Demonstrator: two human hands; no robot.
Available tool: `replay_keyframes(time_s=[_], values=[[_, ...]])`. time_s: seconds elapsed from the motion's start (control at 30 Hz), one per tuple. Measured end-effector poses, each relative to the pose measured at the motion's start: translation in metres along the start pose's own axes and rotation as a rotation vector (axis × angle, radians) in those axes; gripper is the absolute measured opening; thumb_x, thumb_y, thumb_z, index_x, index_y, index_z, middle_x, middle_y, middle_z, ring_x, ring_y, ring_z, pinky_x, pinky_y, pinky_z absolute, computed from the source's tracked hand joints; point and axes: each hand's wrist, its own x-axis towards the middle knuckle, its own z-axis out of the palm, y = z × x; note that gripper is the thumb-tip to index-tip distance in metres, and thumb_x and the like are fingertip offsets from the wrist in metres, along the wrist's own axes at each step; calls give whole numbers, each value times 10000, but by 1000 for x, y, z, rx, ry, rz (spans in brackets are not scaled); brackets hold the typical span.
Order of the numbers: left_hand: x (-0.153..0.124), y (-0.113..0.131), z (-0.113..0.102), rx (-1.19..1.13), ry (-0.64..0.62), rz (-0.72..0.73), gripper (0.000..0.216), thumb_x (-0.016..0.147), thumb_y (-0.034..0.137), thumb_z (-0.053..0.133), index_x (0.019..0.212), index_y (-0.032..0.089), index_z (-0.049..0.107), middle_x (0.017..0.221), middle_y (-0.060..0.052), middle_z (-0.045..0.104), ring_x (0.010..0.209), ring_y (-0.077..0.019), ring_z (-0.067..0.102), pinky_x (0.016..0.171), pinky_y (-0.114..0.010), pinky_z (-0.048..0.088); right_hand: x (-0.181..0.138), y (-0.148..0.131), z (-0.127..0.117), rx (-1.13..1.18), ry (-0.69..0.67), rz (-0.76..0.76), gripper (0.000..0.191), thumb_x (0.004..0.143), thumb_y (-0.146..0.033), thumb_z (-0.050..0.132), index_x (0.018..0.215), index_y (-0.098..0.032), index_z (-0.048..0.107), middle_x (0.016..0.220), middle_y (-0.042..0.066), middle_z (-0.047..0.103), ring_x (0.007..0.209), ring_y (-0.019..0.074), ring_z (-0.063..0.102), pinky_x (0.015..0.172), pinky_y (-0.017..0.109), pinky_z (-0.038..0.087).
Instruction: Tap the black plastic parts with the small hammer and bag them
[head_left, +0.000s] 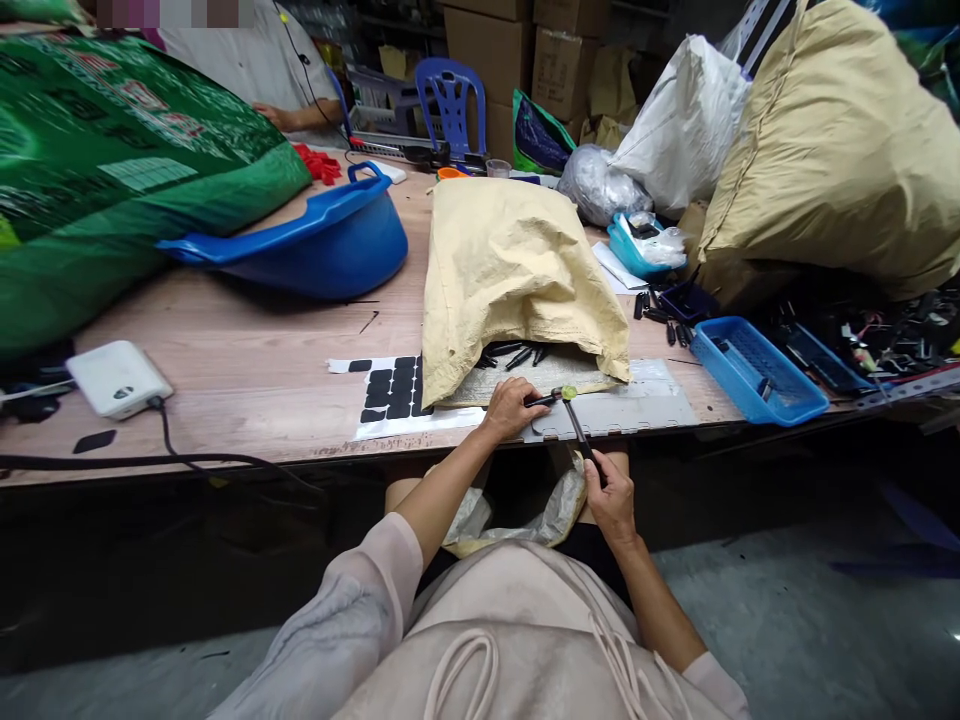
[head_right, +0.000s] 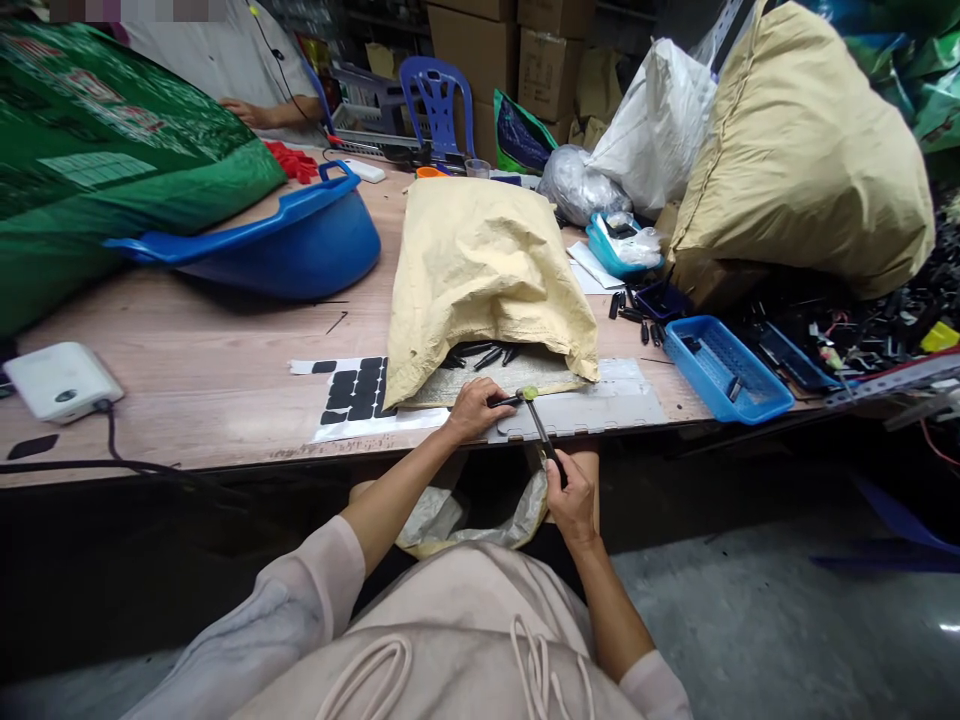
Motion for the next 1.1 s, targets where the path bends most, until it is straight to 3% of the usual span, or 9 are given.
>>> replay_keyframes(time_s=[0.23, 0.37, 0.47, 0.53, 0.6, 0.77, 0.9, 1.1], values=[[0, -2, 1, -27, 16, -6, 204, 777, 347, 885, 826, 208, 744, 881, -40, 712, 923, -232, 629, 861, -375, 451, 1, -4, 6, 16, -48, -9, 290, 952, -407, 653, 1107, -218, 808, 1059, 128, 818, 995, 313, 769, 946, 465, 619], [0, 0, 1, -37, 25, -2, 236, 742, 363, 907, 820, 213, 742, 879, -35, 714, 920, -234, 633, 873, -380, 463, 4, 2, 2, 75, 2, 44, 307, 938, -438, 675, 1093, -211, 811, 1038, 118, 816, 976, 300, 762, 908, 429, 622], [0, 1, -1, -30, 22, 6, 212, 746, 330, 894, 837, 210, 745, 895, -42, 724, 934, -241, 641, 880, -384, 469, 8, 9, -5, 172, -11, 169, 364, 926, -496, 679, 1077, -190, 806, 875, 102, 795, 747, 254, 733, 647, 349, 609], [-1, 1, -2, -26, 20, 2, 171, 768, 299, 865, 851, 206, 748, 903, -46, 730, 936, -240, 644, 881, -383, 470, 12, 14, -10, 306, -67, 288, 413, 915, -542, 676, 1066, -175, 790, 739, 65, 744, 523, 188, 619, 456, 300, 501], [-1, 1, -2, -33, 22, -1, 111, 821, 291, 809, 867, 206, 754, 899, -47, 735, 925, -232, 645, 882, -380, 469, 15, 18, -15, 474, -140, 391, 449, 885, -572, 699, 1068, -169, 768, 680, 29, 698, 420, 139, 513, 381, 273, 410], [-1, -1, -2, -33, 26, 8, 212, 975, 330, 607, 883, 214, 758, 893, -48, 735, 902, -210, 631, 897, -373, 459, 19, 25, -22, 724, -258, 497, 515, 808, -569, 766, 1116, -157, 739, 674, 8, 680, 414, 112, 481, 378, 246, 392], [-3, -2, -3, 18, 6, 3, 352, 1044, 335, 473, 808, 210, 702, 868, -52, 692, 897, -208, 607, 873, -364, 442, 18, 29, -20, 741, -279, 471, 505, 824, -567, 753, 1131, -167, 725, 676, 2, 675, 413, 104, 471, 387, 244, 394], [-1, 1, -5, 37, 3, -13, 390, 1056, 339, 441, 740, 210, 629, 838, -48, 648, 890, -208, 593, 854, -354, 434, 15, 33, -13, 720, -250, 401, 473, 860, -561, 729, 1137, -179, 713, 674, -4, 677, 421, 110, 494, 404, 250, 414]])
